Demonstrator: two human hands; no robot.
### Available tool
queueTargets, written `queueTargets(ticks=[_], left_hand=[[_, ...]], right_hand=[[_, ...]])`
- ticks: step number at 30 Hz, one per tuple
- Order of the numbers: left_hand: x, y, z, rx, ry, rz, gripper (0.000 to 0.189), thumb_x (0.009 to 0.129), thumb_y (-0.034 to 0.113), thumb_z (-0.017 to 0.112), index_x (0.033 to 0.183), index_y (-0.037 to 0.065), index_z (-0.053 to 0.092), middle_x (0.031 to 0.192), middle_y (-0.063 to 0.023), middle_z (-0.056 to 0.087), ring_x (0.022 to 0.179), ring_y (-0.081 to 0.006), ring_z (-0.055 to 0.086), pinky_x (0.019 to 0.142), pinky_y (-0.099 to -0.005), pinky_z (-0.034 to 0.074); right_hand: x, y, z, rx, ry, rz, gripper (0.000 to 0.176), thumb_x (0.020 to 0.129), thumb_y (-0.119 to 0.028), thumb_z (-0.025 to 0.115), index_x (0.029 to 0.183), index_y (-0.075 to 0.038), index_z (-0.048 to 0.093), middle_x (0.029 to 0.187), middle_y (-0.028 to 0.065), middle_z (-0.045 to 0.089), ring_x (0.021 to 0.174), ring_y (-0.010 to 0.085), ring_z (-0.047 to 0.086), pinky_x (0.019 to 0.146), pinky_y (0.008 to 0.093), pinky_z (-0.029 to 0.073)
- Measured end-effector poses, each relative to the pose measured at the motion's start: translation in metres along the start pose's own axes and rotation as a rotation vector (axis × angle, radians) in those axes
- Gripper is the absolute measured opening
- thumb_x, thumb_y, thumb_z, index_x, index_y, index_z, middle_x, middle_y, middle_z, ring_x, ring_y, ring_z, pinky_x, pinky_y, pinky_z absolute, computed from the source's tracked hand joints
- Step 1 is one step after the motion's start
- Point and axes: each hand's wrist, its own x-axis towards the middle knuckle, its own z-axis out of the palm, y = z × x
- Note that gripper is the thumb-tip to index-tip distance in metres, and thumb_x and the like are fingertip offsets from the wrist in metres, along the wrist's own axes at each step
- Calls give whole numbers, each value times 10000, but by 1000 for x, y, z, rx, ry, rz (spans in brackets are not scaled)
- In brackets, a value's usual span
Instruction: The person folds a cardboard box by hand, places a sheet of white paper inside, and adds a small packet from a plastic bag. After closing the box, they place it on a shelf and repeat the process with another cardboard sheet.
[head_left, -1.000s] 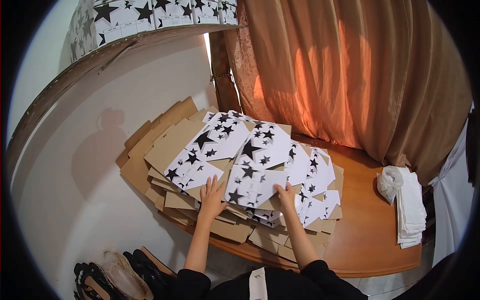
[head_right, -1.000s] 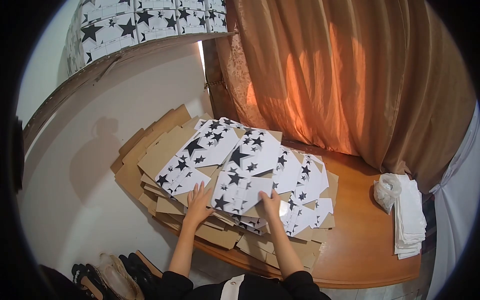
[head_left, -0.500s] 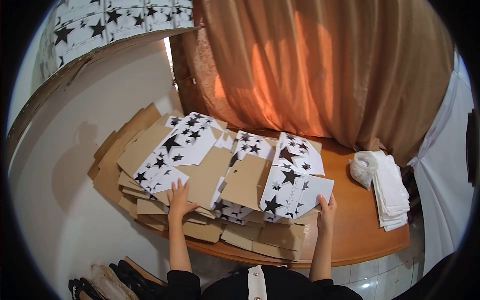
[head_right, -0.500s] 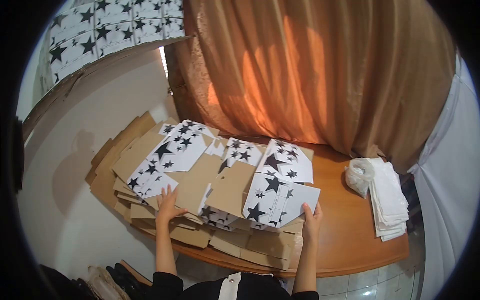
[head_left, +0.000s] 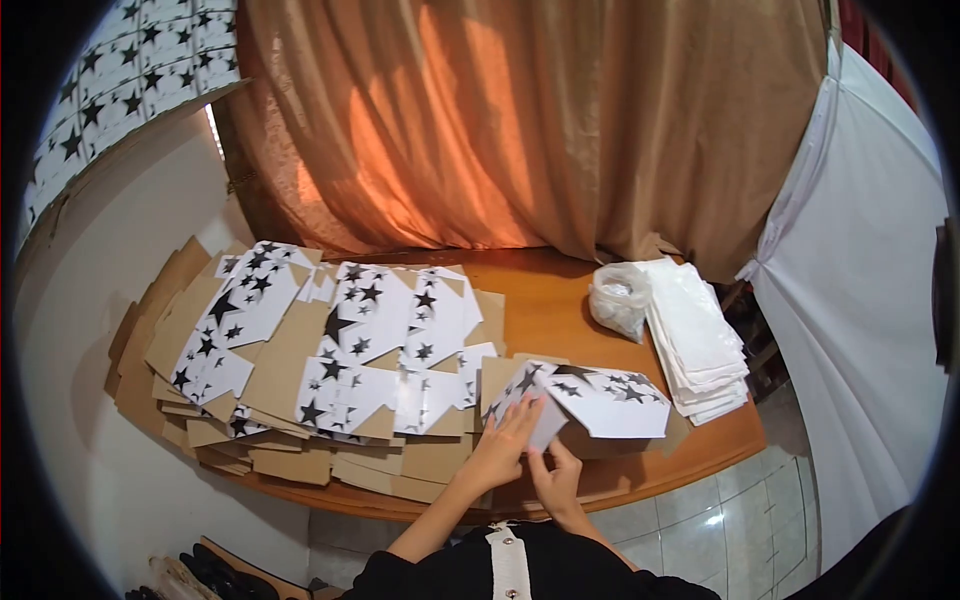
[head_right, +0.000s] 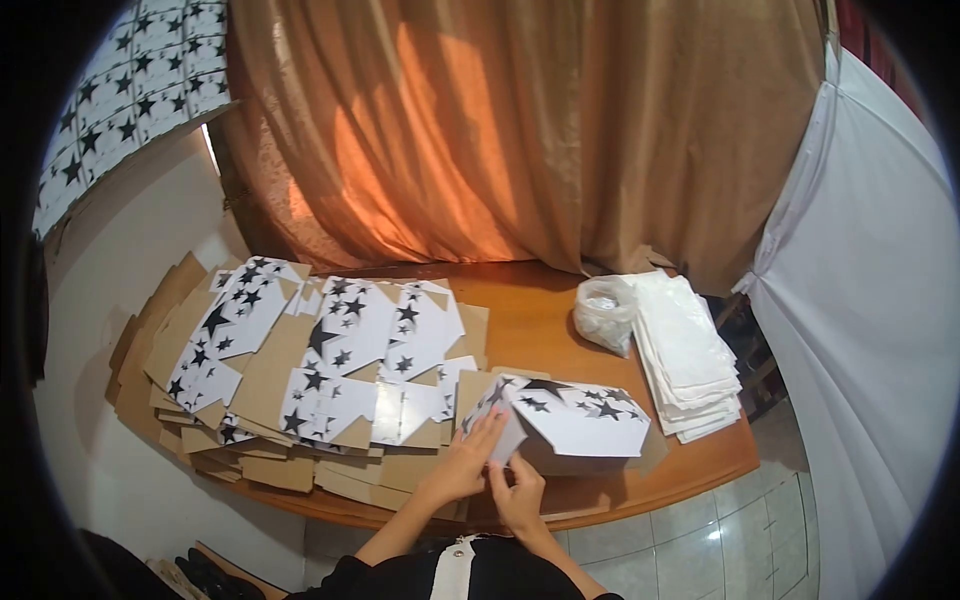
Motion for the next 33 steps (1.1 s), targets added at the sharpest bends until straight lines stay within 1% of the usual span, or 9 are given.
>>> queueTargets(ticks=[6, 10, 15, 20, 21, 27, 30, 32, 33], left_hand=[[21, 26, 24, -293, 56, -46, 925, 648, 83, 608, 1402, 62, 73, 1426, -235, 147, 1257, -377, 304, 977, -420, 327], [37, 28, 47, -244, 123, -102, 963, 655, 108, 628, 1401, 61, 21, 1428, -258, 89, 1254, -377, 307, 948, -369, 370], [49, 13, 65, -432, 227, -381, 452, 909, 311, 388, 1233, -2, 415, 843, -234, 614, 855, -403, 589, 775, -437, 452], [49, -4, 54, -391, 481, -535, 360, 911, 274, 395, 1072, -18, 530, 906, -244, 603, 885, -409, 570, 781, -427, 439], [49, -12, 53, -462, 669, -552, 350, 913, 265, 392, 1023, -27, 551, 922, -250, 598, 887, -414, 562, 783, -425, 433], [70, -50, 60, -359, 542, -542, 311, 883, 173, 416, 1085, -51, 491, 988, -285, 562, 928, -451, 521, 813, -426, 413], [90, -54, 59, -315, 617, -415, 364, 860, 113, 408, 1187, -45, 421, 1012, -305, 541, 948, -464, 503, 836, -444, 396], [99, -49, 53, -431, 470, -430, 465, 855, 55, 379, 1308, -12, 301, 1164, -287, 484, 1093, -416, 458, 924, -406, 364], [103, -59, 70, -342, 548, -218, 548, 855, 6, 345, 1377, 30, 181, 1328, -237, 360, 1232, -353, 355, 1005, -361, 304]], right_hand=[[17, 21, -60, -271, -185, -213, 340, 773, -142, 625, 1036, 65, 564, 767, 134, 606, 688, 272, 567, 670, 328, 408], [32, 19, -82, -309, -342, -293, 463, 789, -202, 616, 1179, 23, 512, 924, 137, 610, 923, 246, 547, 812, 347, 369], [70, 34, -113, -372, -568, -364, 580, 778, -314, 627, 1267, -63, 442, 1273, 123, 475, 1137, 259, 466, 942, 377, 314], [94, 59, -154, -980, -709, -100, 384, 762, -373, 616, 1052, -121, 600, 979, 74, 627, 967, 237, 552, 924, 496, 300], [95, 60, -162, -984, -702, -94, 384, 762, -373, 616, 1052, -121, 600, 979, 74, 627, 967, 237, 552, 924, 496, 300], [109, 68, -153, -753, -843, 30, 242, 772, -351, 611, 882, -141, 662, 841, 59, 630, 936, 204, 561, 931, 516, 272], [121, 73, -140, -965, -721, -111, 326, 745, -422, 620, 912, -146, 664, 1002, 53, 614, 1012, 215, 518, 934, 516, 269], [122, 86, -134, -937, -264, -412, 427, 713, -505, 614, 976, -174, 665, 1182, 62, 526, 1152, 239, 416, 970, 573, 208], [124, 100, -133, -958, -302, -351, 502, 703, -553, 599, 1060, -203, 641, 1303, 70, 421, 1235, 261, 322, 995, 612, 135]])
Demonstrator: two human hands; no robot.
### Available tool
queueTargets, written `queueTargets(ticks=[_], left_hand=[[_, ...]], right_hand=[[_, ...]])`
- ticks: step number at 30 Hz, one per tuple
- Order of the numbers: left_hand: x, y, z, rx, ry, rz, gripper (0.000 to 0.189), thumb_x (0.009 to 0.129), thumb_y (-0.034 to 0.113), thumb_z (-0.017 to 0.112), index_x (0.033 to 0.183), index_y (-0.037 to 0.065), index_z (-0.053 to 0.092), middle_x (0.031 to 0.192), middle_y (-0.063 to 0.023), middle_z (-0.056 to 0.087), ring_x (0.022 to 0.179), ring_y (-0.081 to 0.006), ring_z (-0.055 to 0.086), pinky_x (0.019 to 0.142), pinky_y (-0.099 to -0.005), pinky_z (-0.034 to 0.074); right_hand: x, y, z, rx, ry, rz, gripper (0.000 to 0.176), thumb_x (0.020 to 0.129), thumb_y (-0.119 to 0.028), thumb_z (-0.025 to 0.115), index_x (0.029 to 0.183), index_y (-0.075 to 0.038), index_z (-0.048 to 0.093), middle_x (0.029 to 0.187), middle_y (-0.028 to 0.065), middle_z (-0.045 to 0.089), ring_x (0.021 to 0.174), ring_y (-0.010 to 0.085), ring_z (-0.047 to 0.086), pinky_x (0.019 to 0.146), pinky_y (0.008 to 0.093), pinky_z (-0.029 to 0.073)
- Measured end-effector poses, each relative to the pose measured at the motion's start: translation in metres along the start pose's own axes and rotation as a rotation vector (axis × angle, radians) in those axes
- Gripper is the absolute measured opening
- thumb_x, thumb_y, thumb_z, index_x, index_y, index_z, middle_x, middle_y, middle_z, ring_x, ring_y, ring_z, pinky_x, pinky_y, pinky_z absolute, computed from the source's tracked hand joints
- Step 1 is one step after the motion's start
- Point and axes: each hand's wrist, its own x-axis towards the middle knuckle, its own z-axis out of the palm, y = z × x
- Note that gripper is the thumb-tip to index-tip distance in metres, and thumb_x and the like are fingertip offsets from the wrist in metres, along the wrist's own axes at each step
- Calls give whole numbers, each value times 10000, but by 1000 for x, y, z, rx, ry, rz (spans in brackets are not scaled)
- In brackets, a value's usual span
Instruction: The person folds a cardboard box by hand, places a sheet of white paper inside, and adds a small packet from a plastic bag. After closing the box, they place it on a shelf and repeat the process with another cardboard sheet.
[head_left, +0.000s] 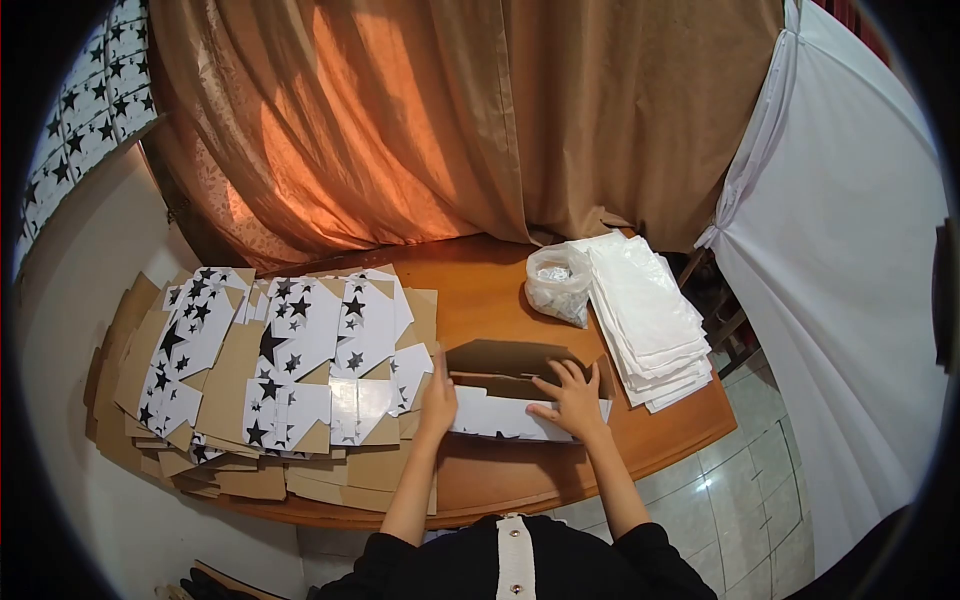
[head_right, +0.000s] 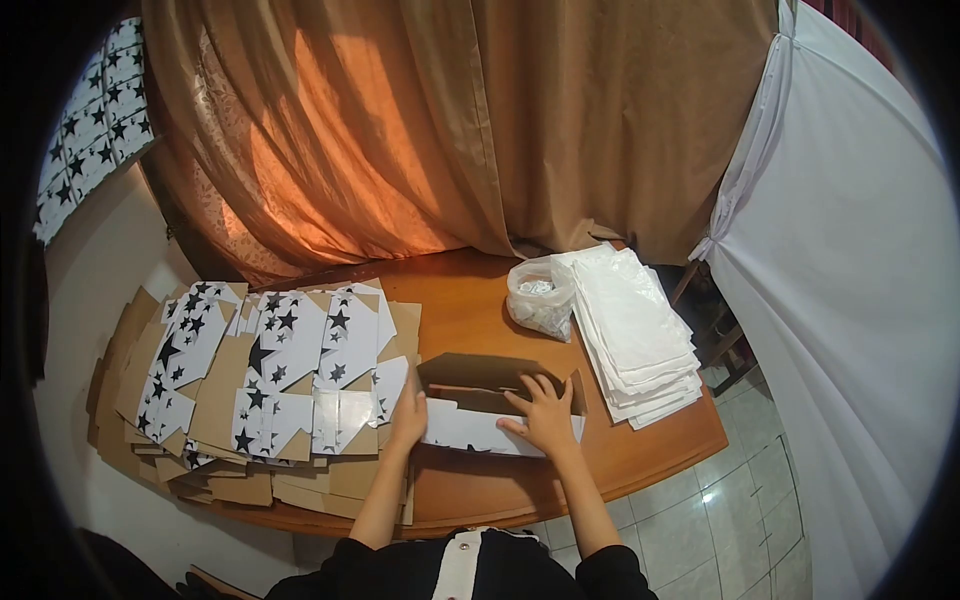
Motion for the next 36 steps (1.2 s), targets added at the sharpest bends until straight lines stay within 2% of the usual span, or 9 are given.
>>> queueTargets(ticks=[5, 10, 13, 15, 18, 22, 28, 32, 36], left_hand=[[0, -7, 6, -72, -46, 68, 563, 875, 22, 363, 1394, 61, 151, 1388, -202, 289, 1277, -343, 290, 1031, -339, 266], [5, -11, -9, -217, -329, -268, 571, 878, 45, 407, 1397, 101, 175, 1363, -218, 325, 1257, -340, 331, 1020, -334, 276], [9, -2, -6, -224, -313, -9, 597, 869, 66, 441, 1400, 123, 172, 1371, -224, 305, 1257, -321, 337, 1023, -339, 275], [9, -4, 2, -254, -292, 77, 636, 846, 107, 519, 1396, 151, 205, 1393, -209, 271, 1266, -387, 288, 1032, -372, 265], [0, 10, 6, 488, -405, 404, 588, 778, 276, 636, 1308, 148, 417, 1404, -171, 272, 1263, -487, 184, 985, -609, 198], [-1, 14, 7, 489, -284, 310, 425, 743, 347, 639, 1097, 114, 604, 1341, -157, 362, 1241, -418, 255, 962, -663, 116], [25, 28, 10, 428, -161, 140, 494, 625, 269, 755, 1034, 79, 551, 1245, -146, 389, 1171, -342, 335, 998, -592, 117], [27, 34, 21, 573, -166, 125, 697, 566, 222, 798, 1140, 55, 438, 1355, -169, 252, 1200, -346, 309, 1009, -524, 193], [32, 20, 31, 397, -221, 158, 650, 651, 269, 748, 1158, 29, 420, 1359, -190, 274, 1215, -373, 315, 924, -457, 361]], right_hand=[[5, 1, 2, 115, 10, 90, 444, 775, -499, 551, 1104, -208, 615, 1335, 67, 404, 1253, 276, 314, 996, 633, 103], [4, 17, -21, 123, -106, 176, 324, 857, -327, 484, 1130, -190, 594, 1306, 15, 453, 1235, 249, 359, 1006, 620, 113], [-7, 32, 1, 73, 5, 204, 318, 847, -299, 497, 1127, -184, 595, 1294, 3, 466, 1228, 238, 368, 1006, 617, 120], [-14, 32, 24, 22, -17, 206, 393, 831, -276, 514, 1216, -196, 520, 1350, 46, 398, 1265, 259, 314, 1009, 610, 124], [-17, 10, 50, -50, -209, 308, 634, 818, -271, 533, 1383, -227, 248, 1451, 132, 162, 1334, 332, 132, 1026, 593, 121], [-13, -6, 46, -4, -173, 386, 664, 802, -211, 560, 1384, -189, 242, 1446, 134, 174, 1324, 355, 155, 1027, 580, 146], [-26, -34, 7, 317, 544, 202, 305, 736, 45, 501, 1020, -15, 596, 1103, 170, 566, 1121, 348, 475, 971, 387, 353], [-43, 4, 5, 213, 799, 414, 339, 746, 19, 514, 1081, -12, 556, 1140, 165, 535, 1121, 314, 467, 965, 370, 352], [-32, 51, 13, 821, 754, 846, 481, 801, -61, 560, 1243, 1, 382, 1242, 161, 440, 1170, 248, 406, 948, 333, 351]])
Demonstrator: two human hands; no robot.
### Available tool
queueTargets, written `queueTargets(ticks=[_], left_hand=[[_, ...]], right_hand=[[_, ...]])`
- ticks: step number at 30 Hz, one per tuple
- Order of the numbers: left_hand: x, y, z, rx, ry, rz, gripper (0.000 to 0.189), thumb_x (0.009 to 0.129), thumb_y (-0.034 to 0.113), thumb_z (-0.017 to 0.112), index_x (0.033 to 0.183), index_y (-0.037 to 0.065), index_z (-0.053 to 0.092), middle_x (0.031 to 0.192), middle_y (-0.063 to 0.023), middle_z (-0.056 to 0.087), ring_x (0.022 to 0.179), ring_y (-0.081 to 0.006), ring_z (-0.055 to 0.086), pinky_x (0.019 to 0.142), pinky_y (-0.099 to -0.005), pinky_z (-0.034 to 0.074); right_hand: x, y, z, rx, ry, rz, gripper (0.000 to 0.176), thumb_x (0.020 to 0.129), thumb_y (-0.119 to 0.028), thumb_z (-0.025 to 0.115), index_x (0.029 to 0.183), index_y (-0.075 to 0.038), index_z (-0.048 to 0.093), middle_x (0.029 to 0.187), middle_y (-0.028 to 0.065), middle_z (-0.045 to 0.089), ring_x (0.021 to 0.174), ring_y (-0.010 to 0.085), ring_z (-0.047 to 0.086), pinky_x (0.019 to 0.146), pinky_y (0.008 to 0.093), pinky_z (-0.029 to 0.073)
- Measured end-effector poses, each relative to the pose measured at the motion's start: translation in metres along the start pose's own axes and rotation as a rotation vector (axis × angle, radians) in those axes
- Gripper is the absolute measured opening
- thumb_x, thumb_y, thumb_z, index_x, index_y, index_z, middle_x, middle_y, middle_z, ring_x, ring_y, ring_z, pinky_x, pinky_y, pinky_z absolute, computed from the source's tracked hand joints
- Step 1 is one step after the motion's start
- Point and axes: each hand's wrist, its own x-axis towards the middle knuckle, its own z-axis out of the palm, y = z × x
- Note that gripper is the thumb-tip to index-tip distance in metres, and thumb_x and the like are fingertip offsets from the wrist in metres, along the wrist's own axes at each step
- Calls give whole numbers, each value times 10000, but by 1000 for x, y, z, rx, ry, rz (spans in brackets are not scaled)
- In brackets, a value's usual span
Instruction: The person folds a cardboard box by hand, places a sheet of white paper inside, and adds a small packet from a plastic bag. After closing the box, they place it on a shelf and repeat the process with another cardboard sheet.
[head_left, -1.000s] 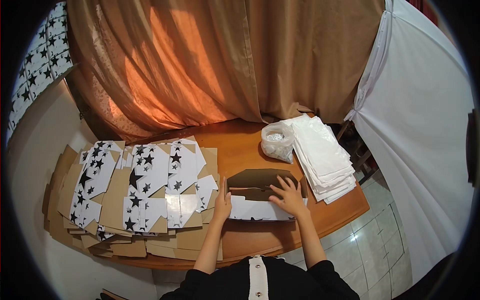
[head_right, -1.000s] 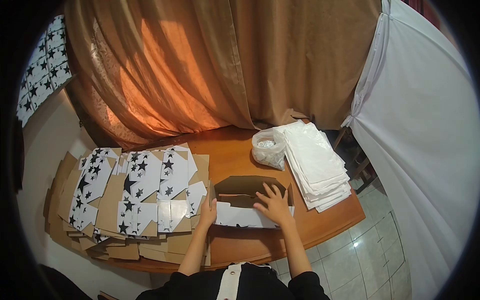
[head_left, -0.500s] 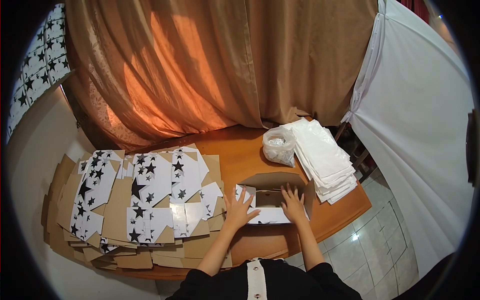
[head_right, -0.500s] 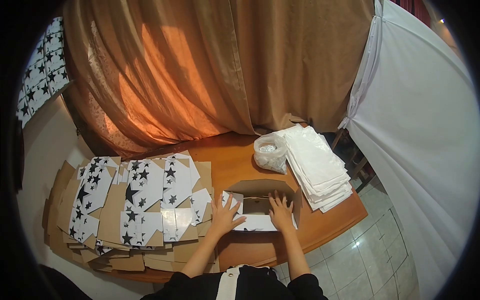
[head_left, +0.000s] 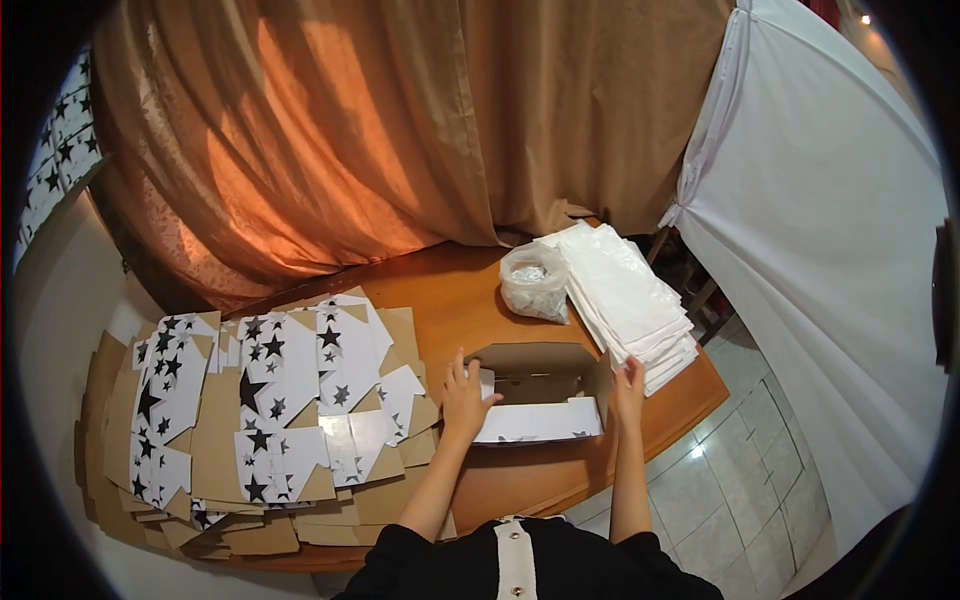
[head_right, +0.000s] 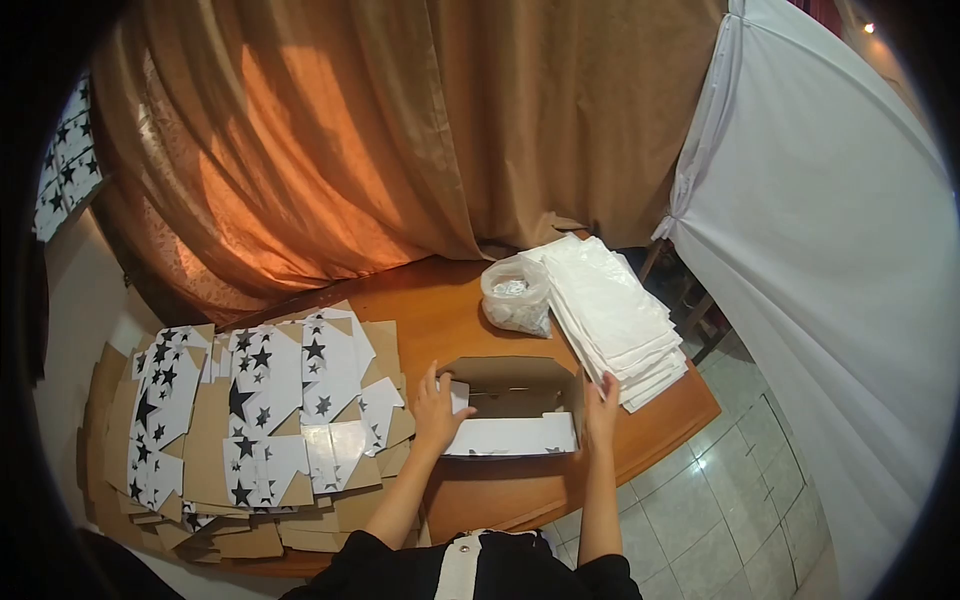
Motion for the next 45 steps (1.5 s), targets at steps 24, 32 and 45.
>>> queueTargets(ticks=[24, 32, 45], left_hand=[[6, -8, -2, -254, 51, -94, 759, 499, 309, 833, 1127, 64, 483, 1367, -186, 295, 1196, -362, 370, 966, -415, 344], [10, -15, 5, -245, -56, -201, 910, 502, 344, 832, 1244, 47, 398, 1433, -201, 145, 1224, -383, 341, 951, -457, 361], [-1, -45, 2, -1161, 257, -367, 252, 786, 109, 651, 929, 5, 472, 1133, -227, 509, 1117, -261, 476, 961, -347, 343]], right_hand=[[-28, 3, 30, -384, -240, -30, 671, 686, -177, 728, 1227, -45, 354, 1216, 164, 430, 1078, 290, 467, 908, 376, 377], [-24, -5, 32, -749, -344, -69, 846, 641, -270, 758, 1340, -173, 291, 1304, 212, 358, 1148, 391, 424, 910, 444, 392], [-17, -28, 5, -192, -316, -15, 311, 778, -171, 637, 1012, -13, 507, 1081, 175, 549, 1059, 268, 493, 870, 322, 388]])
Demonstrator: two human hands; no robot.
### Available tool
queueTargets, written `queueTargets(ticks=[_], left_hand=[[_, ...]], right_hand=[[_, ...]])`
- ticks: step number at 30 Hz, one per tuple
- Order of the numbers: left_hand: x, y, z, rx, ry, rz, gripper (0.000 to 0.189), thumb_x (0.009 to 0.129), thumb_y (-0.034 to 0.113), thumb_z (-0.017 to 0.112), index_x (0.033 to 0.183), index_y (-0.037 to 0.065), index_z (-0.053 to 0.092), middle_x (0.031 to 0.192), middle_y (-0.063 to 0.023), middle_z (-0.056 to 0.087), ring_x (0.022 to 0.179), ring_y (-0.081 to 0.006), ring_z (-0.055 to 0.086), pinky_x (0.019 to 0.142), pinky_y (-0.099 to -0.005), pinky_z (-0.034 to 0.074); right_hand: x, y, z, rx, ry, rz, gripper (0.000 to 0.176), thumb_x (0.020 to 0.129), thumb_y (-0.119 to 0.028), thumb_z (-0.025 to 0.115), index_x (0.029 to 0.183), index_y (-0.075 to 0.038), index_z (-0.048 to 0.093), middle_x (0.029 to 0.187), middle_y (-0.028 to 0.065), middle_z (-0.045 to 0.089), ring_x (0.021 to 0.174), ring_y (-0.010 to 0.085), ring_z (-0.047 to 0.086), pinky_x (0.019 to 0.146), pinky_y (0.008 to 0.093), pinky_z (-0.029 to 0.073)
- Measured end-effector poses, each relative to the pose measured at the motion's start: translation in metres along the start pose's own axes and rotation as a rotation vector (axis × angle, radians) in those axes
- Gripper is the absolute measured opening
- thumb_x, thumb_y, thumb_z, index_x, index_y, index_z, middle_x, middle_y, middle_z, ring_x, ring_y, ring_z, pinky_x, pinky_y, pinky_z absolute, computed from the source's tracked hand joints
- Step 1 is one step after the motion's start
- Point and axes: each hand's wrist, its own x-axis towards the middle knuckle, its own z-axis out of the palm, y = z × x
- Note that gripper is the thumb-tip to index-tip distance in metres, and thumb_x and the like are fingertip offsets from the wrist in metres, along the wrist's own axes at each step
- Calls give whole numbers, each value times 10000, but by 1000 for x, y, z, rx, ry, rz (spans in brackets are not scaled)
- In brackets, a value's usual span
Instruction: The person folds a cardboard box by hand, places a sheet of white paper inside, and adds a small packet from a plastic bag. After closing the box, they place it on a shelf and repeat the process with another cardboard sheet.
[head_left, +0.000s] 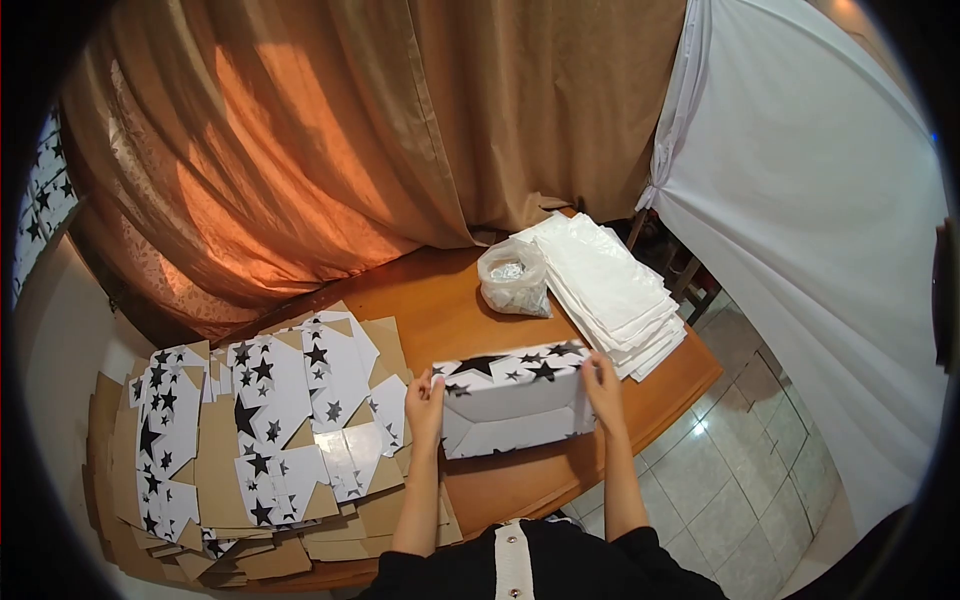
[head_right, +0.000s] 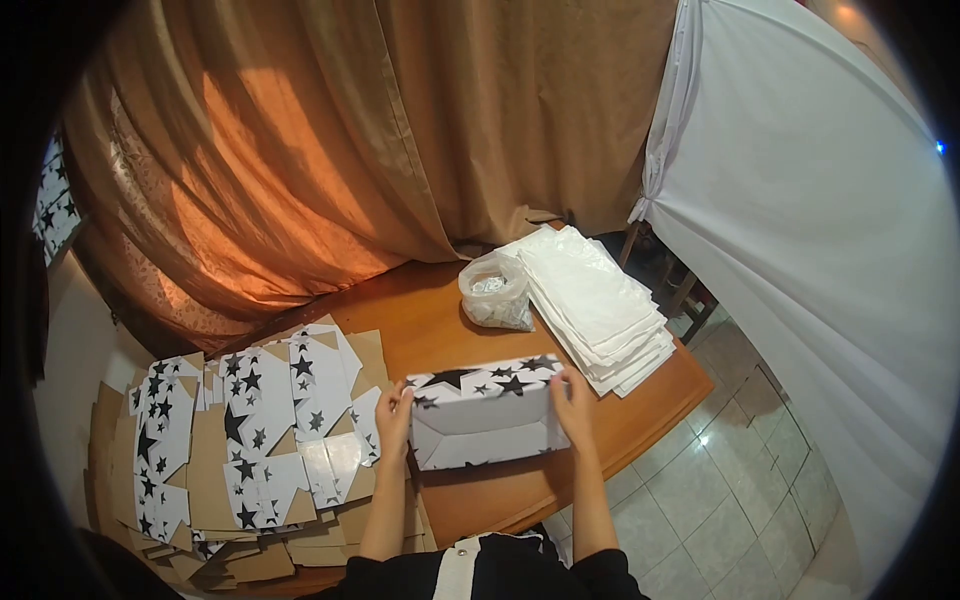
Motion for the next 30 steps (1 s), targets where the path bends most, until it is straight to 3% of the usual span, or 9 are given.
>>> queueTargets(ticks=[6, 8, 10, 14, 20, 23, 25, 26, 30], left_hand=[[-66, 97, -25, -240, -440, -139, 792, 738, -45, 623, 1336, 95, 122, 1354, -254, 281, 1243, -280, 329, 984, -346, 311], [-87, 110, -25, -178, -507, -145, 1073, 723, -56, 632, 1380, 151, -191, 1358, -247, 267, 1247, -290, 315, 994, -353, 301], [-110, 91, -34, 165, -467, -86, 1031, 746, -90, 587, 1376, 146, -195, 1394, -236, 231, 1263, -275, 302, 1005, -363, 289], [-143, 29, -46, 462, -396, 9, 1017, 763, -10, 627, 1374, 102, -179, 1422, -252, 164, 1271, -311, 312, 974, -357, 339], [-175, -57, -42, 767, -247, 371, 1012, 748, 12, 650, 1391, 129, -123, 1410, -280, 143, 1258, -442, 270, 978, -423, 335], [-175, -26, -7, 794, -182, 439, 921, 741, 68, 687, 1407, 125, 53, 1405, -291, 161, 1243, -379, 345, 930, -362, 386], [-172, -1, 18, 791, -163, 387, 696, 677, 174, 760, 1250, 42, 388, 1399, -292, 180, 1225, -403, 363, 884, -375, 429], [-172, -3, 25, 792, -150, 384, 696, 677, 174, 760, 1250, 42, 388, 1399, -292, 180, 1225, -403, 363, 884, -375, 429], [-166, -23, 49, 538, 59, 330, 307, 734, 189, 702, 869, 14, 490, 1351, -267, 332, 801, -170, 568, 594, -211, 433]], right_hand=[[-34, -57, -50, 292, 18, -286, 476, 693, 5, 670, 1120, -35, 462, 1327, 155, 381, 1216, 261, 376, 985, 358, 320], [-41, -63, -59, 449, -90, -311, 733, 650, 47, 679, 1283, -44, 321, 1400, 160, 258, 1279, 263, 289, 1045, 372, 241], [-43, -44, -60, 289, -216, -203, 868, 650, 81, 613, 1373, -58, 153, 1372, 164, 263, 1269, 268, 300, 1050, 359, 222], [-43, 13, -33, 297, -174, -149, 859, 673, 90, 525, 1397, -127, 116, 1299, 136, 277, 1210, 240, 350, 1002, 328, 291], [-19, 107, -3, 514, -47, -25, 559, 708, 145, 409, 1243, -12, 380, 1141, 110, 473, 1061, 188, 498, 898, 255, 388], [12, 126, -17, 404, -24, 28, 352, 738, 121, 411, 1060, 18, 510, 989, 109, 584, 909, 194, 582, 766, 272, 468], [47, 124, -32, 213, 19, -27, 308, 748, 96, 431, 1030, 19, 529, 996, 115, 584, 953, 205, 571, 827, 287, 444], [67, 121, -39, 25, 75, -84, 265, 757, 72, 452, 999, 19, 548, 1003, 121, 584, 997, 217, 560, 888, 301, 420], [131, 121, -52, -316, 120, -312, 262, 744, -53, 549, 998, 6, 570, 1051, 149, 579, 1026, 298, 542, 903, 369, 413]])
